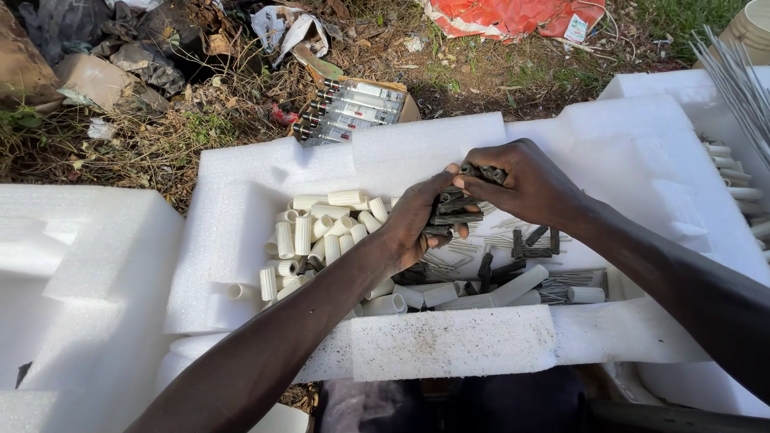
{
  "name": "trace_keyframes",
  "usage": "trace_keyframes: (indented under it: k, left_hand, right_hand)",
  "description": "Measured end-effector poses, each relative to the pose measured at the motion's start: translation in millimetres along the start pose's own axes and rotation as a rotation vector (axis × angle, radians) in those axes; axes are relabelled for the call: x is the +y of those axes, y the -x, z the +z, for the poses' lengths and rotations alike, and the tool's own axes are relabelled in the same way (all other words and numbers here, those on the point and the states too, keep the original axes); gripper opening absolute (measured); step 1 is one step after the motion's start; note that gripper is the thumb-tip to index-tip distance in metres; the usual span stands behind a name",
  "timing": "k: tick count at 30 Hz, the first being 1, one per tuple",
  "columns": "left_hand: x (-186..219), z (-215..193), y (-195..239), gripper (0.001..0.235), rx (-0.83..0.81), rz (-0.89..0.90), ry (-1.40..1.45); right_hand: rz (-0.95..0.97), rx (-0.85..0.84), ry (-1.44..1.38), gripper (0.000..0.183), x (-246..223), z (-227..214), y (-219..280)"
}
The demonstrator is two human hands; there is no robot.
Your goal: Assembling small components by inserting black pins into white plastic tubes
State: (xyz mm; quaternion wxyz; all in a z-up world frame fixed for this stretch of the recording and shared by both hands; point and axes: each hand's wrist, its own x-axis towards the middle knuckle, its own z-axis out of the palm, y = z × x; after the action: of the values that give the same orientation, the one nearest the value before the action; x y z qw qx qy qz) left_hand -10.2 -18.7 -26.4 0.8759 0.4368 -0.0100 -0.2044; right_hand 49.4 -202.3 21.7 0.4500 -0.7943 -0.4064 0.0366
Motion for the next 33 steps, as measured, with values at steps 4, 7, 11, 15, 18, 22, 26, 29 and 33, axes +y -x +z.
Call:
trace_keyframes:
  k: [4,7,11,15,18,22,26,29,33]
  left_hand:
    - [3.6,-7.3,-2.6,0.031,0.015,0.068,0.05]
    - [13.4,-5.6,6.3,0.026,0.039,0.098,0.029]
    - [46.7,0.9,34.6,0.024,0.103,0.176,-0.024]
    - [104.7,-3.5,87.2,0.03,0.283,0.159,-0.083]
    - [143.9,-14.1,151.1,0.033,0.376,0.368,-0.051]
    - [185.2,-28.5,241.7,0.033,0.662,0.511,-0.269]
    - [203.9,-34.1,306.5,0.007,1.131,0.496,-0.94]
    - [203.8,-85.1,339.4,0.009,1.511,0.404,-1.457]
    - [203.2,-85.2,352.0,0.036,1.728,-0.189,-1.598]
  right_hand:
    - [0.033,0.093,-0.118,0.016,-37.6,-2.1,-1.0]
    - [0.026,0.139,-0.211,0.021,-37.1,-4.0,-0.2]
    - [0.031,0.104,-0.234,0.025,-34.2,0.5,2.0]
    - [0.217,0.023,-0.098,0.024,-36.5,5.9,3.1]
    - [0.234,-0.029,-0.087,0.026,-32.2,8.6,4.0]
    - [0.263,-0.095,-0.079,0.027,-22.7,12.9,2.9]
    - [0.277,-0.121,-0.042,0.025,-20.1,10.6,2.9]
    - [0.269,-0.133,-0.034,0.025,-18.5,10.2,3.6]
    - [0.245,-0.152,-0.03,0.024,-16.9,10.2,6.0]
